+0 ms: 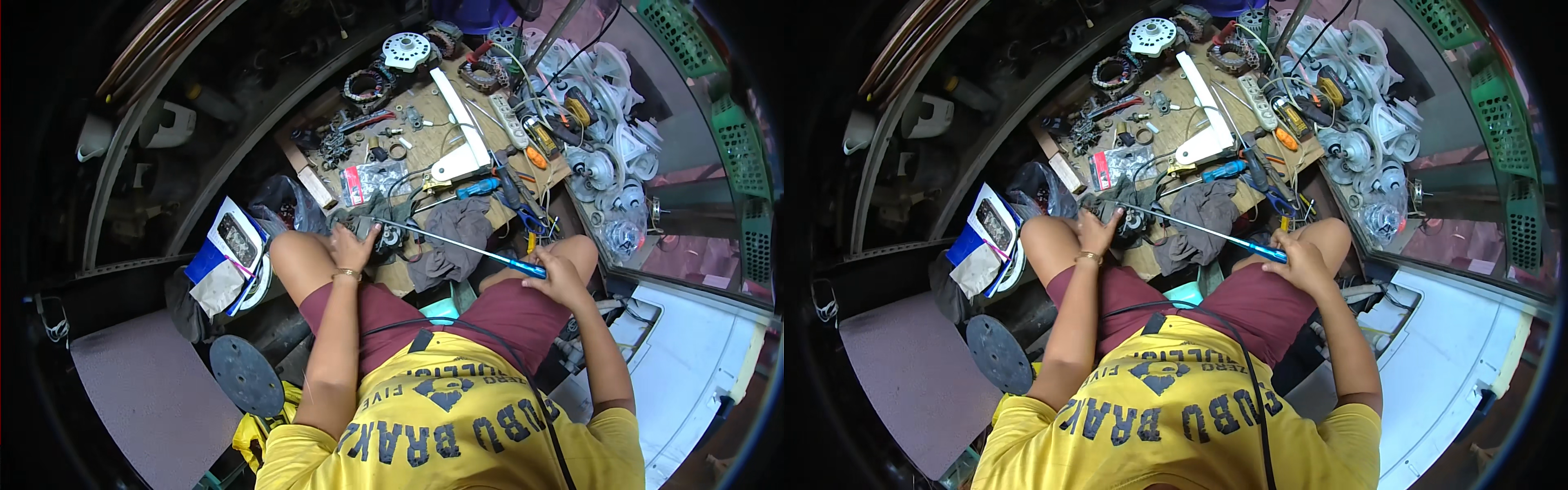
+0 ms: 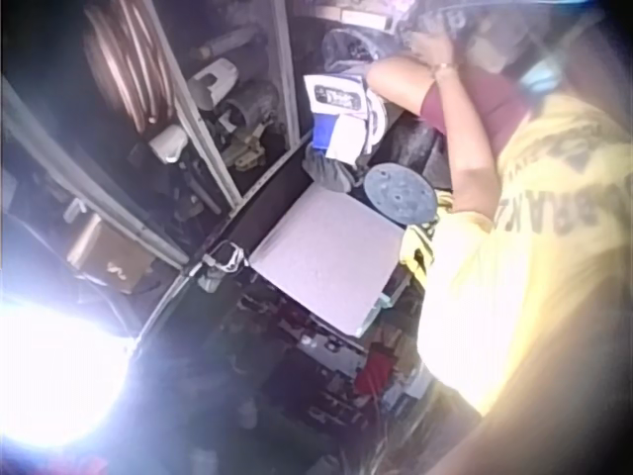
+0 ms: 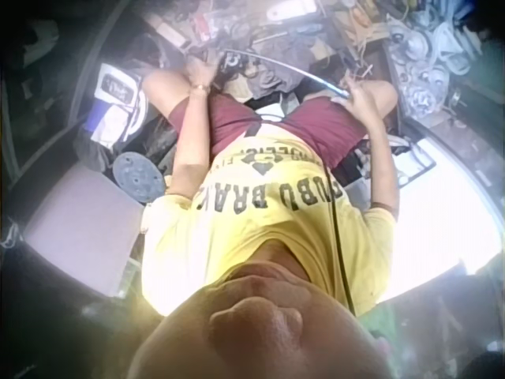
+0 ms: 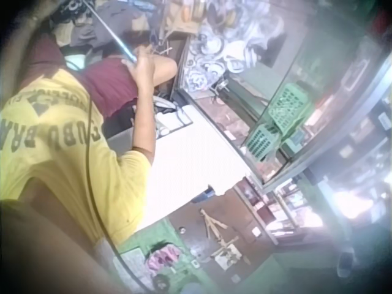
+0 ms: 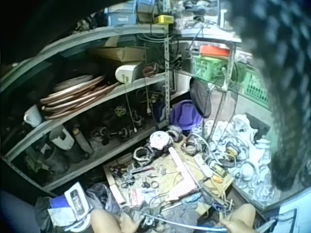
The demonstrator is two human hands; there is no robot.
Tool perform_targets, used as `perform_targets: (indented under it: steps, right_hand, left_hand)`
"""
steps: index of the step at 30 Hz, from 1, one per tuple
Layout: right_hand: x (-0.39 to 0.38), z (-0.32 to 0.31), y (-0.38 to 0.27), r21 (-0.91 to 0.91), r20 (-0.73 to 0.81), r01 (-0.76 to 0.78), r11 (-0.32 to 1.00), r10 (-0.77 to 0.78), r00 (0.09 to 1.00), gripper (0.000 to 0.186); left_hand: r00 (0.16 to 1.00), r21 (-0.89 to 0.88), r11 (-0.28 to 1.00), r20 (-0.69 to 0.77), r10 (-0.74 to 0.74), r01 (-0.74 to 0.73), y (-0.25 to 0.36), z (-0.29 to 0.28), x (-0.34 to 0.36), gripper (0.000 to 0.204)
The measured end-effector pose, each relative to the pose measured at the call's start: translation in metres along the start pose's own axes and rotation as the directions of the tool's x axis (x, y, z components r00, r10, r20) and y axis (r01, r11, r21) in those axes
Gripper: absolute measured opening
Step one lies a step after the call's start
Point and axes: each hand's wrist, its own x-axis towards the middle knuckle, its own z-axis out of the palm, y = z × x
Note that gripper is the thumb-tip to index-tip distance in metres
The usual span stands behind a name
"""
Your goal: The person untangles a white power cord, picks up a grey metal mechanical component, and uses a screwdriver to tighten or loosen several screws on the component.
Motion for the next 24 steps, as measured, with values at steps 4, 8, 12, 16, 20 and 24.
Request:
perform_targets:
  steps: [4,8,12,16,20,24]
  right_hand:
    - [-0.010,-0.001,0.006,-0.381,-0.137,-0.075,0.921,0.024,0.990,0.034]
    - [0.001,0.012,0.003,-0.420,-0.188,-0.072,0.905,-0.010,0.982,0.032]
    - [0.001,0.015,0.003,-0.326,-0.220,-0.015,0.945,-0.061,0.974,0.029]
    - [0.001,0.018,0.007,-0.315,-0.193,0.047,0.948,-0.112,0.975,0.036]
    - [-0.013,0.012,0.026,-0.304,-0.170,-0.074,0.950,0.022,0.985,0.038]
    - [0.004,0.003,-0.009,-0.194,-0.089,-0.088,0.977,0.072,0.993,0.030]
  left_hand:
    - [0.914,0.702,0.627,0.404,0.038,-0.337,0.066,-0.057,0.018,0.060]
    - [0.782,0.726,0.307,0.612,0.119,-0.615,0.071,-0.089,0.029,0.033]
    - [0.731,0.695,0.227,0.656,0.186,-0.682,0.088,-0.101,0.035,0.033]
    - [0.765,0.708,0.308,0.631,0.126,-0.635,0.093,-0.103,0.043,0.026]
    - [0.928,0.498,0.791,0.287,0.238,-0.357,0.118,-0.089,0.049,0.063]
    - [0.924,0.030,0.998,-0.379,-0.044,0.060,0.019,-0.033,0.034,0.078]
